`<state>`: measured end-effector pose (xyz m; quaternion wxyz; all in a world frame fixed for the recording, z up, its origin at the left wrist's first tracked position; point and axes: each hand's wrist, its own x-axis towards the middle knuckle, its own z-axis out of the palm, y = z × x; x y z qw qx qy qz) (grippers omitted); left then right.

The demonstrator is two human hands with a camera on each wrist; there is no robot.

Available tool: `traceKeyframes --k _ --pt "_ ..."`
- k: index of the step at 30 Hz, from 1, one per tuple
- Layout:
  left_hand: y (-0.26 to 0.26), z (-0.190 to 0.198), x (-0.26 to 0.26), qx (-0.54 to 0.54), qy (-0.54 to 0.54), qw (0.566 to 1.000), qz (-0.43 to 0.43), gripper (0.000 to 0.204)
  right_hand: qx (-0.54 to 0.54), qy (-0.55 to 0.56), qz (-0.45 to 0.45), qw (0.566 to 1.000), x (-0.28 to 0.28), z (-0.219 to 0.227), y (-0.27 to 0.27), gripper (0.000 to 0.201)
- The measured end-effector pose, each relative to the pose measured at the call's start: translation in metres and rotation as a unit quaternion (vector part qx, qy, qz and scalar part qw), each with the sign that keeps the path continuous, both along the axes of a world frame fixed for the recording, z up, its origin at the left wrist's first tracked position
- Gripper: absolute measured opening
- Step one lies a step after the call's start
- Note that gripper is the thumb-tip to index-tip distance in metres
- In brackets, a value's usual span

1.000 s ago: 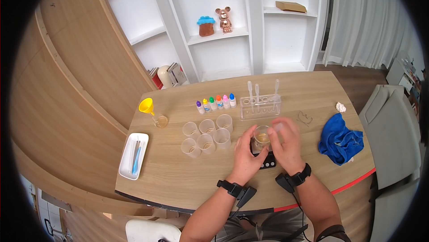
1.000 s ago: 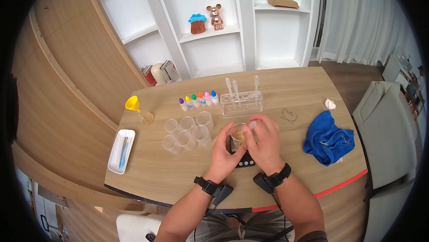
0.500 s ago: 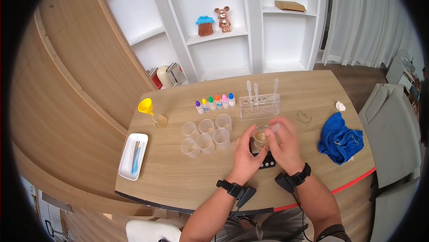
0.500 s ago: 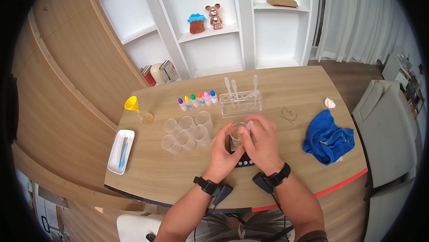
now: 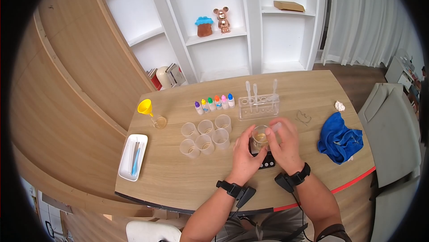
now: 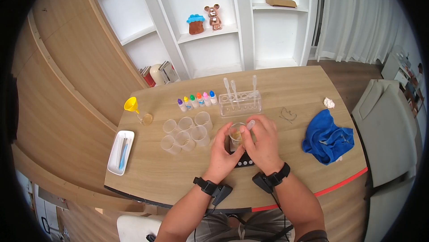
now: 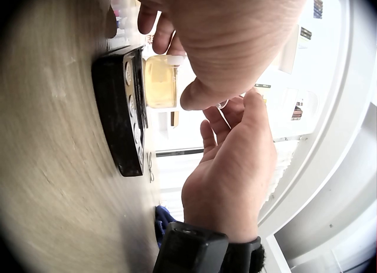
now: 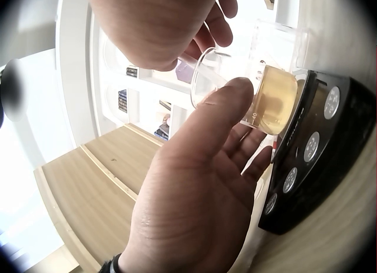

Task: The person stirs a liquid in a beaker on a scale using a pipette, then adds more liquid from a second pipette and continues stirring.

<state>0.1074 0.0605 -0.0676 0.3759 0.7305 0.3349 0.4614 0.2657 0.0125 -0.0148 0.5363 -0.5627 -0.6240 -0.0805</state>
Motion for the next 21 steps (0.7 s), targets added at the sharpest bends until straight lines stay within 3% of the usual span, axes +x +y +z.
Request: traceKeyframes --k 21 --pt "-0.0010 0.0008 -0.0010 0.005 0.005 1.000 0.001 0.087 -0.006 0.004 -0.001 1.000 0.0002 -0.0001 -0.0006 0.013"
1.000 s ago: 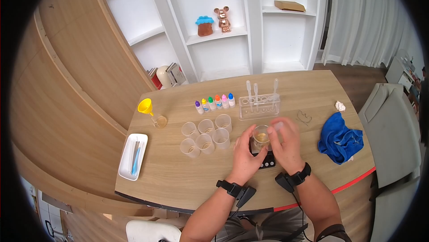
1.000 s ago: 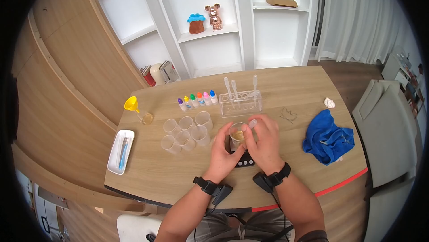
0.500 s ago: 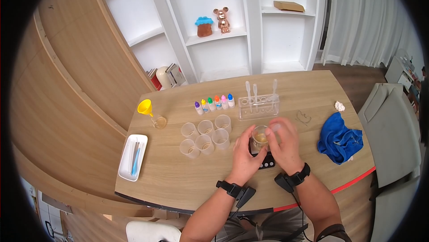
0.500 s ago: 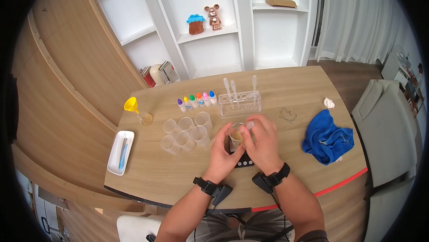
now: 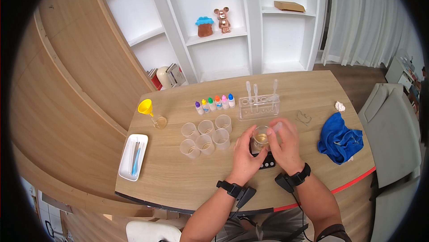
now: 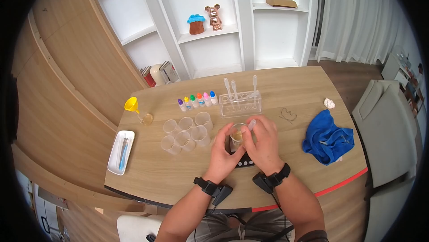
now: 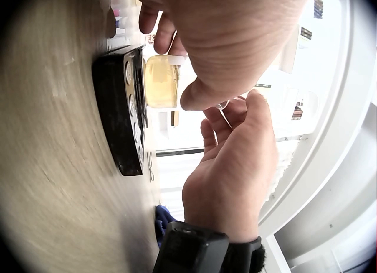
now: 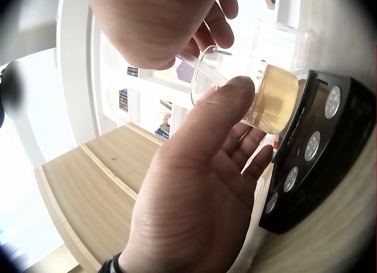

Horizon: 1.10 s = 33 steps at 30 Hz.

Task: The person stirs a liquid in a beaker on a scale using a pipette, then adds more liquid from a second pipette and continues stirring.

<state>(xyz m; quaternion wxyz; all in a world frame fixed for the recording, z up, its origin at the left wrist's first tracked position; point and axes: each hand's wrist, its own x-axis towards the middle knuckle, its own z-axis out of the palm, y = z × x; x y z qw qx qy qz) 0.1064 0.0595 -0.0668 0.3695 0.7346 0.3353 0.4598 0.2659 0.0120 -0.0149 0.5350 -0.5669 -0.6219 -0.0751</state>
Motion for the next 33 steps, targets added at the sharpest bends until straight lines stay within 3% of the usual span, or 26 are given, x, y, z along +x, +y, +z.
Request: traceKeyframes --k 33 --pt "0.0012 -0.0020 0.0007 -0.007 0.002 1.000 -0.002 0.089 -0.002 -0.011 0.003 1.000 0.0008 -0.0011 0.0008 0.013"
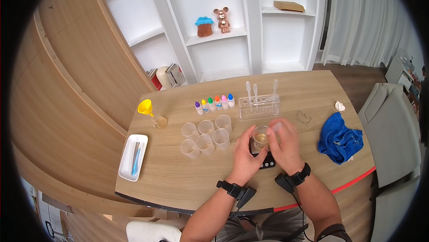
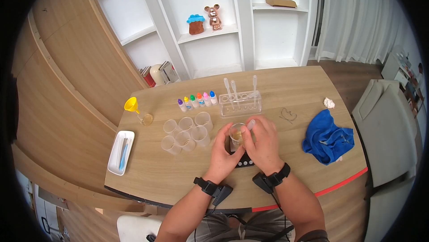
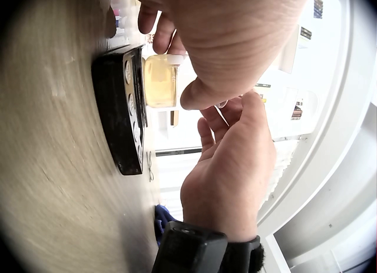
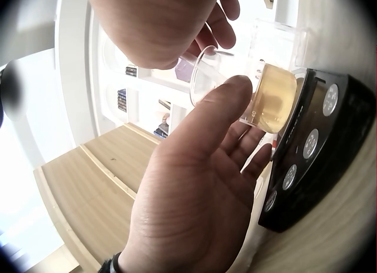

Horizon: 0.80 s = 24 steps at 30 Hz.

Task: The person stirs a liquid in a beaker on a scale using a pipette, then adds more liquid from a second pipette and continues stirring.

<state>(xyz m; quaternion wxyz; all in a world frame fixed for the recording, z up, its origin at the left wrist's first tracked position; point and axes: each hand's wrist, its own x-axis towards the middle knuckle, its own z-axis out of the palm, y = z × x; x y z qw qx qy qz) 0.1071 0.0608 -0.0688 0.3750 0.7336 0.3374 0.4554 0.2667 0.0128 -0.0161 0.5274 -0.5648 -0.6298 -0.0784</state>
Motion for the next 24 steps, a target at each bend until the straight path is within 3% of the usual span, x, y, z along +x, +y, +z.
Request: traceKeyframes --k 24 --pt "-0.0010 0.0036 -0.0015 0.038 -0.004 0.999 -0.012 0.082 0.016 0.005 -0.003 1.000 0.0025 0.0018 -0.0009 0.014"
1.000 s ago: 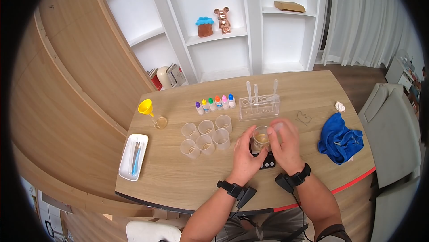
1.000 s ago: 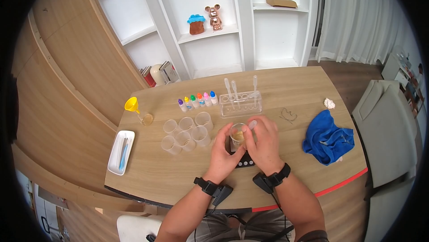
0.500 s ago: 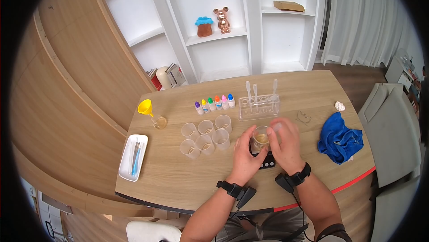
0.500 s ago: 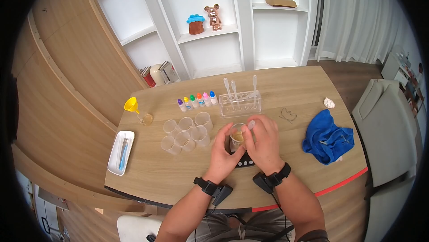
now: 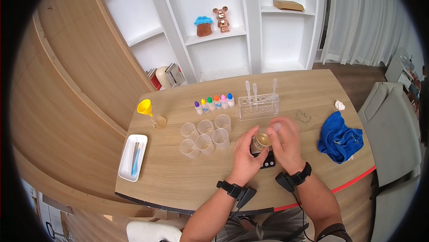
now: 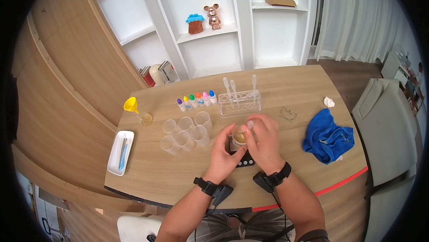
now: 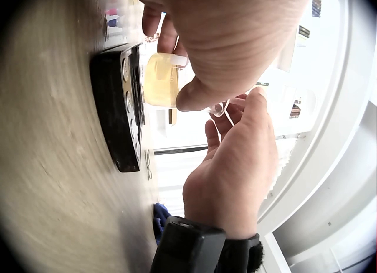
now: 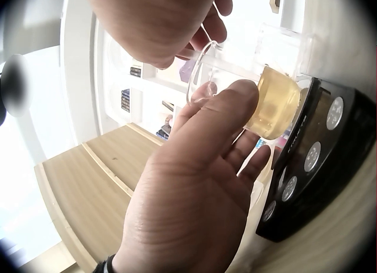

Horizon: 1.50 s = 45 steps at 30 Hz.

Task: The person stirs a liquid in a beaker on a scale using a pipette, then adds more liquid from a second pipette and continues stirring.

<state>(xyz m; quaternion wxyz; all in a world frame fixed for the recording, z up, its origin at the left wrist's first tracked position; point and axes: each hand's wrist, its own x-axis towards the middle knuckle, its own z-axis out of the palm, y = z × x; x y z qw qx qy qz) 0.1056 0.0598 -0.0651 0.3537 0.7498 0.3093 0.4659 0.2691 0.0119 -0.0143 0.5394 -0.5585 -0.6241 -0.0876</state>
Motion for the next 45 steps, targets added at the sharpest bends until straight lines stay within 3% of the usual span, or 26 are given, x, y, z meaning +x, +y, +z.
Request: traceKeyframes --k 19,25,30,39,45 --pt "0.000 -0.001 0.006 0.016 -0.039 0.999 0.010 0.081 0.020 -0.036 0.006 0.999 -0.005 0.007 -0.003 0.017" --pt "0.001 -0.004 0.002 -0.033 -0.018 0.999 -0.015 0.083 0.012 -0.042 0.025 0.999 -0.008 0.009 -0.004 0.017" --pt "-0.001 0.002 0.005 0.010 -0.036 0.999 0.004 0.079 0.004 -0.023 0.037 0.999 -0.009 0.010 -0.003 0.014" --pt "-0.001 0.005 0.005 0.027 -0.037 0.999 0.008 0.079 0.004 -0.048 -0.007 0.999 -0.007 0.008 -0.005 0.010" --pt "0.000 -0.001 0.006 -0.006 -0.053 0.999 -0.003 0.080 -0.002 -0.018 0.037 0.999 -0.010 0.010 -0.005 0.009"
